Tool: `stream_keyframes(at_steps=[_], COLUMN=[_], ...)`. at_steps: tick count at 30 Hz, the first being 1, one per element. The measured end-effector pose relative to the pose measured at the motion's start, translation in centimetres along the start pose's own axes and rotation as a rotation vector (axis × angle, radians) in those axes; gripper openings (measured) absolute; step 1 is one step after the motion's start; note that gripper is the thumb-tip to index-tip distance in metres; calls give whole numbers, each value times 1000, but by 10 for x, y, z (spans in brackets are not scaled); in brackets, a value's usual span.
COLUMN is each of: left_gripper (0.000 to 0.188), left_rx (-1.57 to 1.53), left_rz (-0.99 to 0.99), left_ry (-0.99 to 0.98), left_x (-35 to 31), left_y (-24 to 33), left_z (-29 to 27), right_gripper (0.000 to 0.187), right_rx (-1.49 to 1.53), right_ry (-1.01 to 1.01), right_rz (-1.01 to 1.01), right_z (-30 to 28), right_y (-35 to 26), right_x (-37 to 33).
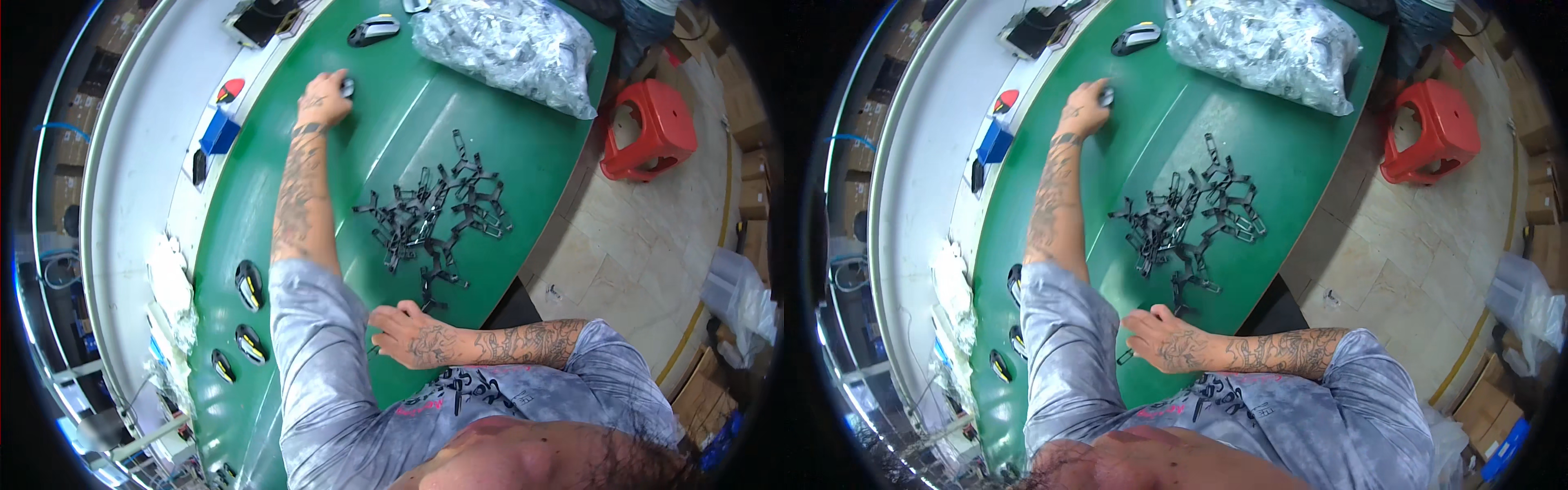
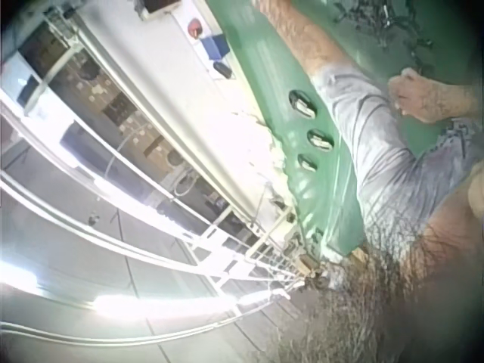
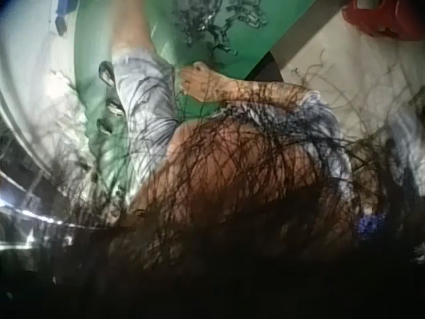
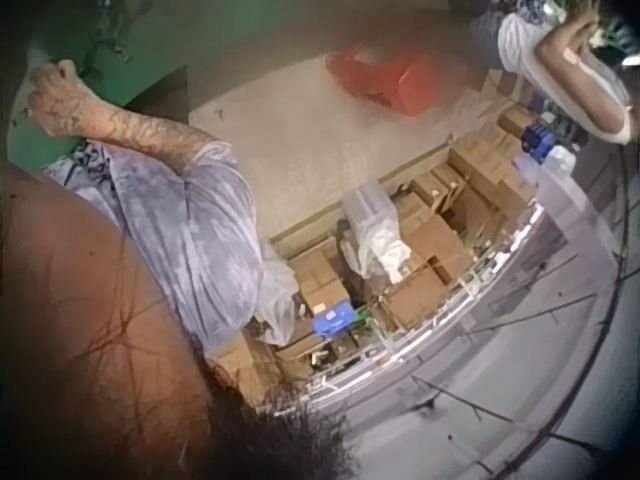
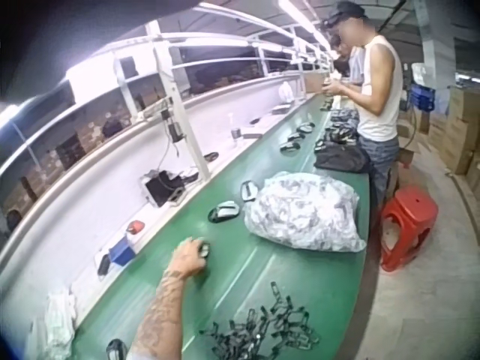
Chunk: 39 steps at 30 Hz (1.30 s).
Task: The person assembles plastic components by hand, then places the finished parts into individual plastic bags on an assembly line.
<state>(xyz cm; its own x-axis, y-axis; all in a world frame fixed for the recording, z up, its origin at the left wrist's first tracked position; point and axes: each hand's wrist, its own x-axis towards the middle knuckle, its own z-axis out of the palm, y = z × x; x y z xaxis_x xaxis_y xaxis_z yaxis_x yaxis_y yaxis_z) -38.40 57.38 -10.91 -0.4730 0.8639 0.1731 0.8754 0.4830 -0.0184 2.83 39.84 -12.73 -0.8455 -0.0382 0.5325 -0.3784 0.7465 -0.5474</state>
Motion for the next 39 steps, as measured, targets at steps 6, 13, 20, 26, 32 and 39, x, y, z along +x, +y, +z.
stream_keyframes(at_steps=[6,13,20,26,32,39], left_gripper=[45,25,36,46,56,54], left_rx=[-643,-1937,-2083,-2110,-2158,-2133], left_rz=[-290,-955,-860,-659,-518,-485], left_ry=[12,270,576,545,552,562], left_x=[-124,-382,-476,-480,-477,-480], left_y=[-37,31,81,95,114,113], left_z=[-66,-72,-59,-58,-67,-75], right_gripper=[28,28,11,29,27,25], right_rx=[338,741,834,933,361,177], right_ry=[-226,-71,-162,-45,55,99], right_rz=[115,540,537,647,606,464], right_z=[1,-3,-13,-24,-9,-20], right_y=[3,9,-12,-31,-34,-51], right_x=[-9,0,13,47,53,61])
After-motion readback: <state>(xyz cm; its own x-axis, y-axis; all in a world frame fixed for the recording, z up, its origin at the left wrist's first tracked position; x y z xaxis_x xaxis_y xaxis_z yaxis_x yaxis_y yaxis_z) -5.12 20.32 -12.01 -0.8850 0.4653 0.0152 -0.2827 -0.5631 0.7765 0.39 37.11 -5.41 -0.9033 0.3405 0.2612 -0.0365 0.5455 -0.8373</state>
